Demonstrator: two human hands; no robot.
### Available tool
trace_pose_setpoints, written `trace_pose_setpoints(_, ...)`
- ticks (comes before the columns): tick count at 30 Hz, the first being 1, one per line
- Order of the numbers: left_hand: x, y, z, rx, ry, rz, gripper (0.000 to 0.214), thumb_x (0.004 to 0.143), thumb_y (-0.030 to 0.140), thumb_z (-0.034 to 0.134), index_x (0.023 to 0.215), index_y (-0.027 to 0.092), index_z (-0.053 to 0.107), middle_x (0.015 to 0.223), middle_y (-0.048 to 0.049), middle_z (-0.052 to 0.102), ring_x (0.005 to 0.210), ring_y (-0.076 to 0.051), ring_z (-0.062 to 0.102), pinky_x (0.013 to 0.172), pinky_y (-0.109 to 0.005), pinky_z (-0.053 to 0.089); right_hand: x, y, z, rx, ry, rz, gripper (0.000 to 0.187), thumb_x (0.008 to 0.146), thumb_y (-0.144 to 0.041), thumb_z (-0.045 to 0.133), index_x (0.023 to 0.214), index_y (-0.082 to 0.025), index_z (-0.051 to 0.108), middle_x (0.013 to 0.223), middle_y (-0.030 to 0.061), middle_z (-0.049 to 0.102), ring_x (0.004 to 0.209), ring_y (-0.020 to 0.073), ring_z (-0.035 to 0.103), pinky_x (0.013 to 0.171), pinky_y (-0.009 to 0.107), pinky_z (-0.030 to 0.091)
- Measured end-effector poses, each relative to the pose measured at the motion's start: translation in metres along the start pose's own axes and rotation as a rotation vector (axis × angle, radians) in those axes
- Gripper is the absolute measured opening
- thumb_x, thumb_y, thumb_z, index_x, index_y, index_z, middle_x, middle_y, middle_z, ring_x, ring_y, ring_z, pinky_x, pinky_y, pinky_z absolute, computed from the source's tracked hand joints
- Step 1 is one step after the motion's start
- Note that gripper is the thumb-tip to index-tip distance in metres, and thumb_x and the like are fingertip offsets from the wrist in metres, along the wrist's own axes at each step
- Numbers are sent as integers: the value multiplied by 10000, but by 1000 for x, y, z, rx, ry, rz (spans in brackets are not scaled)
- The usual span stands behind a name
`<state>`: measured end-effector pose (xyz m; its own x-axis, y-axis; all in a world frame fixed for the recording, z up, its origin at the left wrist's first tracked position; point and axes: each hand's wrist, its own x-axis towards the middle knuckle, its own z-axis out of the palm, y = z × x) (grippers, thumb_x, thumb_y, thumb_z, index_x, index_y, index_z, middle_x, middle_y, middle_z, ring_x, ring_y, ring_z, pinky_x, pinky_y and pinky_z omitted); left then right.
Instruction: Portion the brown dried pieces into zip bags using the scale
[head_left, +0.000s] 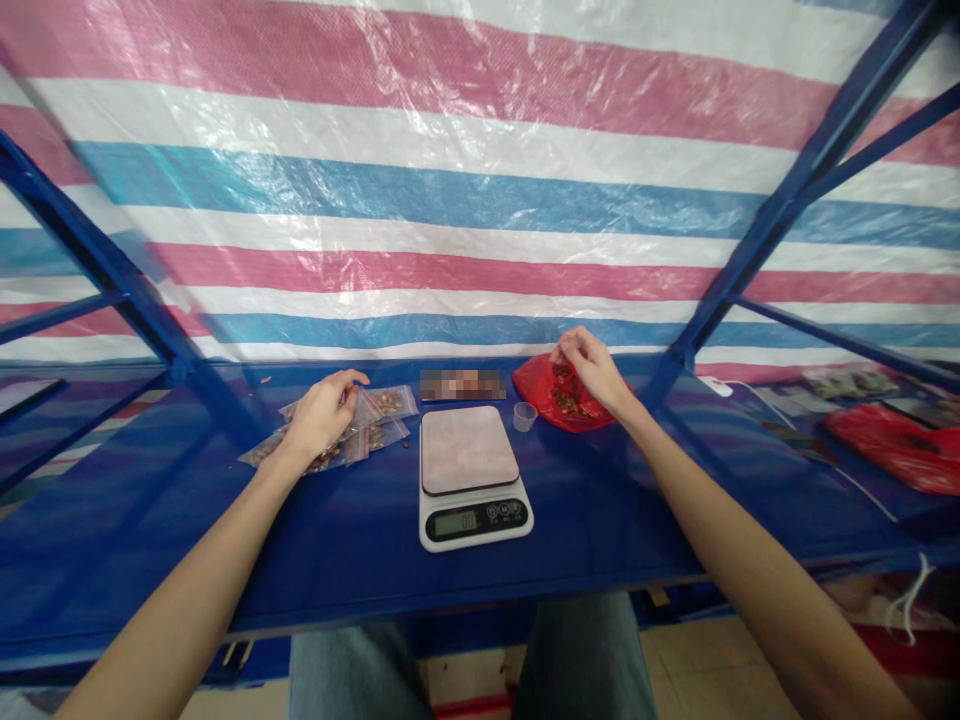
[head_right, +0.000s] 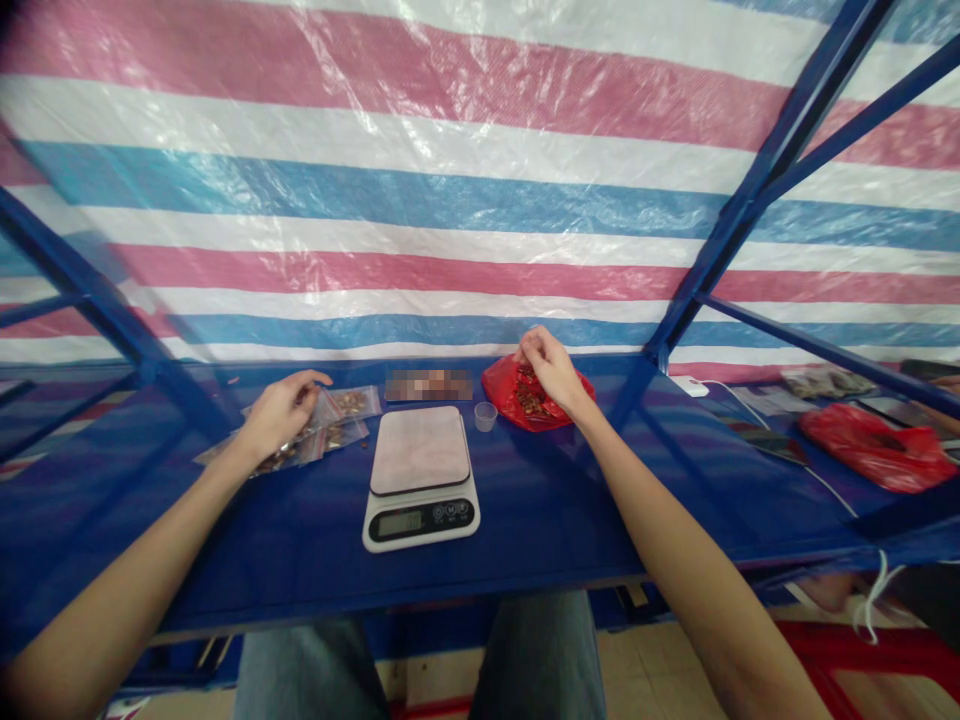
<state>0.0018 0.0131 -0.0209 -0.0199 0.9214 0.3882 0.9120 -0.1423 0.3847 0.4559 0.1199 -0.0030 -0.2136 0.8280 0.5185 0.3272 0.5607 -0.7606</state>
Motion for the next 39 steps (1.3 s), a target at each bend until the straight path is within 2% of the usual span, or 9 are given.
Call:
trace_pose_setpoints(2,1,-1,0,-21,55,18,398,944,308,405,1155,200,725,1144,-106,770,1026,-283,713,925,-377,520,-1,10,-17,-107,-99,59,274,939,-501,603,892,-232,615,773,54,735,719,242,692,767,396,576)
trace_pose_setpoints(5,2,0,-2,-58,87,10,410,983,349,380,1144,188,721,1205,-125,758,1131,-307,696,1027,-424,509,-8,22,-28,-273,-236,86,161,847,-363,697,873,-205,714,864,84,775,796,268,724,806,407,577)
trace_pose_setpoints(9,2,2,-2,-65,92,35,463,1013,382,346,1213,170,705,1237,-138,715,1161,-308,673,1077,-457,500,-16,24,-16,-511,-365,-29,208,812,-217,748,1016,-178,768,1142,145,763,1048,310,715,985,435,539)
trace_pose_setpoints(13,1,4,-2,-72,111,88,473,1022,407,353,1201,160,715,1229,-138,685,1187,-305,652,1128,-469,474,-19,21,-3,-645,-434,-111,287,863,-64,611,1109,-143,735,1176,159,725,1072,277,691,1006,402,517)
trace_pose_setpoints(18,-1,7,-4,-85,117,86,474,1022,417,364,1208,152,711,1235,-141,671,1216,-315,640,1135,-479,465,-18,17,-6,-644,-428,-139,306,864,-20,541,1086,-143,713,1173,159,695,1069,274,669,969,389,511)
trace_pose_setpoints(26,0,6,-3,-81,105,71,429,1012,407,396,1208,184,707,1221,-112,665,1168,-291,658,1085,-443,492,-16,13,-20,-502,-558,-35,170,769,-112,685,926,-174,700,1016,74,673,837,207,668,783,321,529)
trace_pose_setpoints(30,1,2,1,-77,91,81,393,983,360,426,1209,201,706,1200,-97,660,1119,-278,665,1015,-415,522,-18,10,-22,-494,-591,-13,234,729,-127,710,956,-185,714,1023,66,673,839,212,664,787,321,531)
trace_pose_setpoints(34,2,-3,3,-82,73,95,391,933,288,451,1218,204,705,1166,-85,648,1083,-260,670,974,-387,526,-19,9,-15,-552,-666,-91,156,753,-74,648,855,-190,673,986,73,659,842,217,642,787,315,514)
trace_pose_setpoints(39,2,-4,4,-72,57,90,395,910,261,455,1211,202,704,1175,-79,648,1014,-235,673,939,-367,525,-20,14,-3,-591,-602,-166,228,811,-33,605,973,-175,681,1122,126,664,985,247,649,905,338,501)
